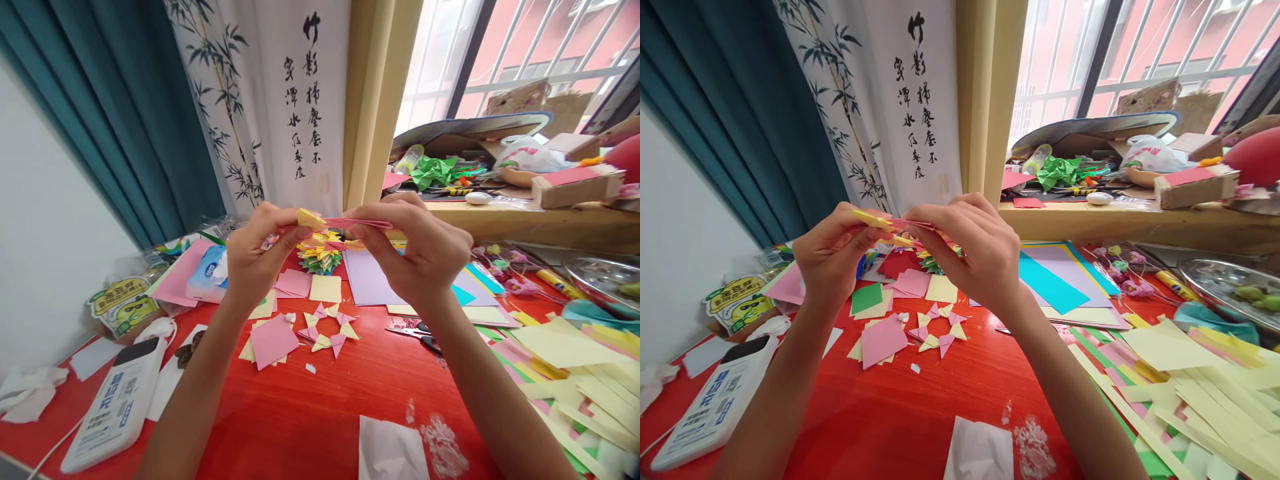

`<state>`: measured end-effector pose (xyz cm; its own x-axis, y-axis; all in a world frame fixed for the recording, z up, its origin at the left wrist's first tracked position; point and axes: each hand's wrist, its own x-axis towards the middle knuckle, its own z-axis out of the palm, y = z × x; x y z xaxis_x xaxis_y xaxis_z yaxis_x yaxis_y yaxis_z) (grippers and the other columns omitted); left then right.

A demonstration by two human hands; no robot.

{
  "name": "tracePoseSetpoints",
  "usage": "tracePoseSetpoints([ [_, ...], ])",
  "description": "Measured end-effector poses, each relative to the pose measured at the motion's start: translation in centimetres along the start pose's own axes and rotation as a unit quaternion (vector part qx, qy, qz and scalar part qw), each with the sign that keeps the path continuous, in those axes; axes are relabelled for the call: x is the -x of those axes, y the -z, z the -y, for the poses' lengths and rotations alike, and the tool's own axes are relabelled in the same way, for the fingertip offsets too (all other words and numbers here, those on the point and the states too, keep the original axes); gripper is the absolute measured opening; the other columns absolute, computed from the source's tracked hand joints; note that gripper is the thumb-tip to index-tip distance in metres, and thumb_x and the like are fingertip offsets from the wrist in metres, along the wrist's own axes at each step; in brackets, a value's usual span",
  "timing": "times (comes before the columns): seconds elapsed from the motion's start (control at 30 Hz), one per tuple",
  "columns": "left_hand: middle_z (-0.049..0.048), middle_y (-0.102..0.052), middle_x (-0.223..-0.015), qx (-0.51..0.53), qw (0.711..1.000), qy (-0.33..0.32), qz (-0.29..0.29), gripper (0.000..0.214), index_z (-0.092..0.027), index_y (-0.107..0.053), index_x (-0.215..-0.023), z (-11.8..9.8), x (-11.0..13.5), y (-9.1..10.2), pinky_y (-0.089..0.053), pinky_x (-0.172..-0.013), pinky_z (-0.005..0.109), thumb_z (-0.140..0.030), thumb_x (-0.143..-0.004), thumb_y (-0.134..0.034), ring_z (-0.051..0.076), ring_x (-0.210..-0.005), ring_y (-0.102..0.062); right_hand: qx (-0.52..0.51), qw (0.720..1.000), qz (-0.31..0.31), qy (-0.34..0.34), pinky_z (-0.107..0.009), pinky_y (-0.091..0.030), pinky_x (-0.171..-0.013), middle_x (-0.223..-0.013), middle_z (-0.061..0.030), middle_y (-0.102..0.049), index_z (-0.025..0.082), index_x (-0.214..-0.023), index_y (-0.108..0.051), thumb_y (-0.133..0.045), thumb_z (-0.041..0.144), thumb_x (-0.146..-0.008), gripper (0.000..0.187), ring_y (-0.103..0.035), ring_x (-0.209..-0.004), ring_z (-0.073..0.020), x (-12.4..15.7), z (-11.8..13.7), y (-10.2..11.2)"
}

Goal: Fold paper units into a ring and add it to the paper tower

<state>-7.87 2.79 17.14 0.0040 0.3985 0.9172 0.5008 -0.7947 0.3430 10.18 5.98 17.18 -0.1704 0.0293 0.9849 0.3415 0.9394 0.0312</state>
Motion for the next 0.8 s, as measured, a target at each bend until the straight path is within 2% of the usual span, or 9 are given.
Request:
tracePoseSetpoints([
  [0.17,-0.0008,-0.063,-0.077,-0.002,1.000,0.004,-0.004,0.010,-0.029,-0.068,-0.085,-0.19,0.01,-0.07,-0.042,-0.055,0.025,-0.025,-0.078,-0.061,0.010,-0.067,-0.054,-0.004,1.000,-0.017,0.011,-0.031,-0.044,-0.069,-0.075,0.0021,-0.063,0.026,-0.091,-0.059,-0.050,0.025,-0.087,0.010,-0.058,-0.070,-0.0119,0.14,0.07,-0.05],
  [0.33,-0.0011,-0.062,-0.076,-0.005,1.000,-0.003,-0.004,0.011,-0.029,-0.067,-0.086,-0.09,0.06,-0.04,-0.042,-0.056,0.025,-0.023,-0.078,-0.062,0.010,-0.066,-0.054,-0.002,1.000,0.016,-0.015,-0.032,-0.044,-0.070,-0.077,0.0011,-0.064,0.027,-0.094,-0.059,-0.048,0.028,-0.088,0.013,-0.059,-0.072,-0.0132,0.19,-0.02,-0.03],
  [0.5,-0.0007,-0.061,-0.074,-0.024,1.000,-0.004,0.001,0.012,-0.029,-0.067,-0.088,0.12,0.18,-0.02,-0.040,-0.053,0.023,-0.025,-0.078,-0.062,0.010,-0.066,-0.053,-0.016,0.999,0.017,-0.027,-0.032,-0.045,-0.071,-0.077,0.0018,-0.064,0.026,-0.092,-0.060,-0.048,0.027,-0.087,0.012,-0.059,-0.071,-0.0123,0.03,0.22,-0.11],
  [0.63,-0.0013,-0.060,-0.073,-0.029,0.999,0.005,0.014,0.012,-0.028,-0.067,-0.088,0.03,0.19,0.09,-0.042,-0.054,0.023,-0.024,-0.079,-0.061,0.009,-0.064,-0.053,-0.016,0.997,0.042,-0.068,-0.028,-0.047,-0.068,-0.079,0.0016,-0.066,0.025,-0.088,-0.062,-0.050,0.027,-0.087,0.013,-0.059,-0.069,-0.0110,-0.32,0.61,0.09],
  [0.8,-0.0016,-0.061,-0.066,-0.048,0.997,0.023,0.059,0.011,-0.026,-0.068,-0.086,-0.32,-0.02,0.27,-0.043,-0.054,0.021,-0.027,-0.081,-0.058,0.009,-0.062,-0.053,-0.028,0.989,0.073,-0.123,-0.025,-0.048,-0.066,-0.079,0.0020,-0.067,0.023,-0.085,-0.064,-0.052,0.027,-0.085,0.012,-0.060,-0.070,-0.0103,-0.72,0.67,0.40],
])
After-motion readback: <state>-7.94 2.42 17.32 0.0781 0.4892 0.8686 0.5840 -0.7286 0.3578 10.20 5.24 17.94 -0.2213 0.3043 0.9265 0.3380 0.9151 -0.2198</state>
